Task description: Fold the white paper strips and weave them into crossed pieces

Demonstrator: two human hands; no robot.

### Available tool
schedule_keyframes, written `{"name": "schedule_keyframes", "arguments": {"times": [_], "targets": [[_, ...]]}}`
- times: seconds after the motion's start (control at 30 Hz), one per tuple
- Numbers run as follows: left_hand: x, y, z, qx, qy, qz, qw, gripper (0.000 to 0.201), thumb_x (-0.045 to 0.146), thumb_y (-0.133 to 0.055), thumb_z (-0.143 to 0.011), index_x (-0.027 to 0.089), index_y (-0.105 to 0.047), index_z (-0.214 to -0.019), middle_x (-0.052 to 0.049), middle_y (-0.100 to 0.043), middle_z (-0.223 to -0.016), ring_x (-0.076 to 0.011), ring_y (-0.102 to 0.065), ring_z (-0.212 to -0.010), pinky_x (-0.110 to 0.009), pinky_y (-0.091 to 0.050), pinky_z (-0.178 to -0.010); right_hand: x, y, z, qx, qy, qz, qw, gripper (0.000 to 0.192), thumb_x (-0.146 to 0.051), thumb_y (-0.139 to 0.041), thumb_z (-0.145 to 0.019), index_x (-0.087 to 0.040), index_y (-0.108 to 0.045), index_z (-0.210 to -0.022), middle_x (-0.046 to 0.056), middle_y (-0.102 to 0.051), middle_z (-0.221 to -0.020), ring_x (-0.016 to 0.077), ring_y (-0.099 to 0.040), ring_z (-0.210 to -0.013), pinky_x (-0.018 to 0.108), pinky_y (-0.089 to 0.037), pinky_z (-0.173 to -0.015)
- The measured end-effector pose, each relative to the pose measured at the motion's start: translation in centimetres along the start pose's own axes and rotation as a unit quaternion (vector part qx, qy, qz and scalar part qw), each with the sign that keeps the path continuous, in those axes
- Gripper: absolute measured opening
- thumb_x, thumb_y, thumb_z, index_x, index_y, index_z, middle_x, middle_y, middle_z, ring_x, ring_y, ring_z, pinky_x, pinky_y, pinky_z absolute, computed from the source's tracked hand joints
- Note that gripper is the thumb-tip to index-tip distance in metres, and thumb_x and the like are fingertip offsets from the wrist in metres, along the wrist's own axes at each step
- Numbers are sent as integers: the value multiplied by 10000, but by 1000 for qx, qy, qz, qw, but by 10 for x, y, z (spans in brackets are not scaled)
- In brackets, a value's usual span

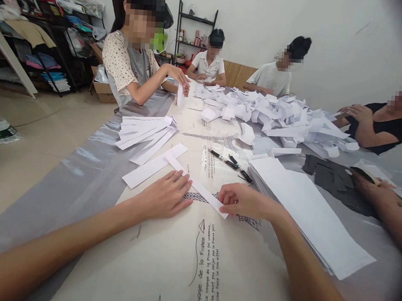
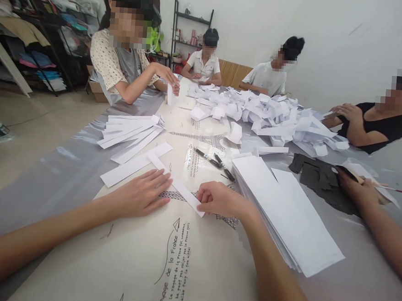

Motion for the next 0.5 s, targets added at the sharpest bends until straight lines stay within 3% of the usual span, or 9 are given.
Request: {"name": "schedule_keyframes", "arguments": {"times": [0.3,0.5], "targets": [[0,1,0,-2,14,27,1000,568,493,-286,-1092,69,-552,-1360,-230,-608,-1360,-387,-534,-1319,-515,-434,-1060,-6,0,9,-28,-26,19,999,216,-305,-725,-799,-225,-538,-872,1,-722,-787,196,-698,-736,302,-517,-662],[4,7,0,-9,-15,34,999,519,539,-308,-1083,281,-482,-1497,-177,-578,-1335,-390,-564,-1267,-524,-445,-1020,-9,2,12,-8,-31,94,995,190,-299,-673,-838,-236,-559,-976,15,-725,-862,204,-681,-751,310,-513,-629]]}}
Point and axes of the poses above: each hand's wrist, its own z-axis away from the middle knuckle, its own y-axis out of the back of the hand, x = y × z, the point moved 9 cm from there along -z, towards the middle knuckle
